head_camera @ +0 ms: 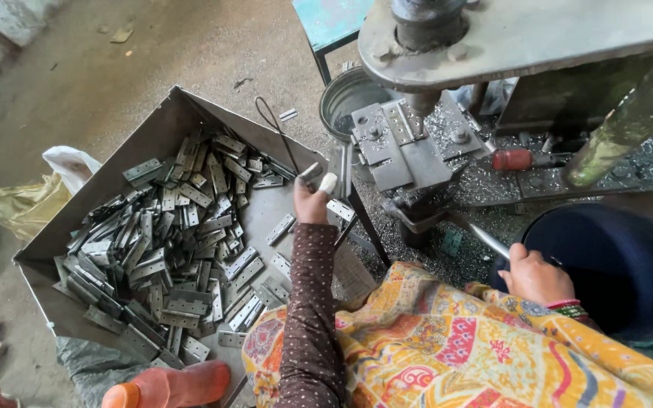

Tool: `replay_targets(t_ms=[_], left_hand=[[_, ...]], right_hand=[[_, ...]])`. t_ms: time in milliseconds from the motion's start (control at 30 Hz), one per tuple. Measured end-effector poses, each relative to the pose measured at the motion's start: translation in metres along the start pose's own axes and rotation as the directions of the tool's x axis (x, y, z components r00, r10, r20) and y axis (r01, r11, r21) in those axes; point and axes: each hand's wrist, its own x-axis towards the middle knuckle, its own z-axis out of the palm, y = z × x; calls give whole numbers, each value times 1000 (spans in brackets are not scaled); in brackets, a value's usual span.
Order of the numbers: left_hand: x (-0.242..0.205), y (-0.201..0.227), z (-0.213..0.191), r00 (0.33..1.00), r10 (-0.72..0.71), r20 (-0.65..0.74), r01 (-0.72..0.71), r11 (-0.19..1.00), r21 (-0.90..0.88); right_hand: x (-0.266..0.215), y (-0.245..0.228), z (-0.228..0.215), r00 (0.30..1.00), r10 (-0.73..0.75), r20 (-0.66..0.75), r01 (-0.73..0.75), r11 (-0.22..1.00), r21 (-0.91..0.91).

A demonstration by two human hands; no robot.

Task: The person sits on the floor and repeatedly picks up small metal pieces from a bin, places them into a press machine, and operates the lever to process them. The person then removes the processed pieces and returns them to the bin.

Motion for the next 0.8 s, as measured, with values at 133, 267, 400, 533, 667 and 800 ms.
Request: replay_targets(t_ms=[133, 267, 400, 533, 667, 800], left_hand=[[-12, 2, -14, 985, 138, -106, -133, 990, 55], [1, 19, -13, 994, 71, -84, -78, 994, -77], [-12, 18, -29, 995, 4, -95, 18, 974, 226], [0, 21, -20, 984, -136, -118, 123, 986, -111], [-14, 12, -28, 992, -112, -57, 108, 992, -68], [2, 5, -22, 995, -100, -28, 87, 947, -310]], right_hand=[[-9, -2, 3, 1000, -5, -25, 6, 1000, 31], [0, -2, -2, 1000, -10, -29, 10, 1000, -3], [-13, -3, 6, 998, -24, -51, 25, 999, 28], [-2, -2, -1, 999, -15, -41, 16, 1000, 18], [-17, -3, 6, 1000, -6, -19, 6, 1000, -2], [0, -3, -1, 999, -5, -36, 5, 1000, 2]])
